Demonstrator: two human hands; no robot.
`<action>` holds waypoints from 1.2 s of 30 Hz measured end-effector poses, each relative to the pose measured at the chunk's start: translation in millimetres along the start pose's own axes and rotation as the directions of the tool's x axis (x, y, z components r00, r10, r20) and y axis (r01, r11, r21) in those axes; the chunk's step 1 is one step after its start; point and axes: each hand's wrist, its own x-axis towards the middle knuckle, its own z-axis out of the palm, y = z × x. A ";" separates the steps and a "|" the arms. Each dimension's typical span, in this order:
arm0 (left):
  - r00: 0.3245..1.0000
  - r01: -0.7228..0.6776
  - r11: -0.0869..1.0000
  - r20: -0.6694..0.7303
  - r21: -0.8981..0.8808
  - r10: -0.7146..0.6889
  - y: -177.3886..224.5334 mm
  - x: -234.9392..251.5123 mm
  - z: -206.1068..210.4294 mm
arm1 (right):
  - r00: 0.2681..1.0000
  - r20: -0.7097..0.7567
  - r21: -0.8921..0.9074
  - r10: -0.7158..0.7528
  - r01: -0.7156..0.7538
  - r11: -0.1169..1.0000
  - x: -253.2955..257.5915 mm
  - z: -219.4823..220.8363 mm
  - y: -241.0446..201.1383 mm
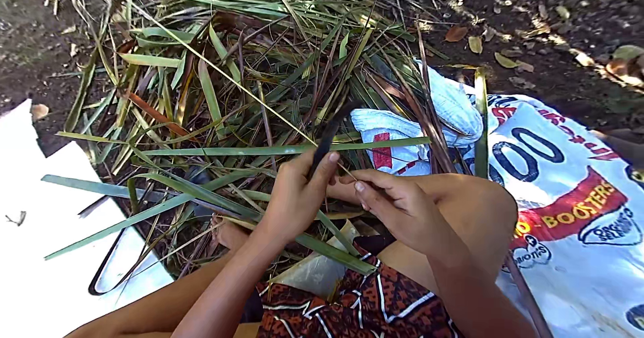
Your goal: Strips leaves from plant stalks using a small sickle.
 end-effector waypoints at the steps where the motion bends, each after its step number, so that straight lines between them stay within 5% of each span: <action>1: 0.998 -0.065 0.994 0.030 0.084 0.062 -2.6 -1.4 1.7 | 1.000 -0.012 0.005 -0.004 0.004 1.000 0.0 0.2 0.2; 5: 0.980 -0.178 0.955 0.126 0.239 0.151 -5.4 -3.5 3.2 | 0.999 -0.036 0.052 -0.003 0.004 0.999 0.8 -1.7 0.4; 9: 0.975 -0.028 0.998 0.218 -0.059 0.041 -8.0 -2.4 2.0 | 0.999 -0.045 0.100 0.002 0.002 0.995 1.7 -2.6 1.3; 13: 0.966 0.150 0.931 0.251 -0.333 -0.066 -7.6 -2.6 4.8 | 1.000 -0.002 0.173 0.019 -0.018 0.985 3.6 -5.4 2.4; 18: 0.961 0.238 0.903 0.220 -0.357 -0.166 -1.7 -0.4 -1.7 | 0.994 0.088 0.246 0.060 -0.080 0.966 4.8 -8.7 2.6; 23: 0.979 0.203 0.916 0.079 -0.346 -0.187 8.2 0.2 -16.7 | 0.999 0.012 0.034 -0.033 0.032 0.999 0.4 -3.5 0.2; 28: 0.980 0.194 0.918 0.106 -0.345 -0.167 15.9 -0.5 -25.0 | 0.991 -0.019 -0.182 -0.131 0.125 0.975 -10.2 -3.2 -3.5; 36: 0.973 0.084 0.928 -0.172 -0.364 -0.155 30.5 9.0 -72.8 | 0.995 0.073 -0.321 -0.066 0.086 0.943 -79.2 -32.4 10.4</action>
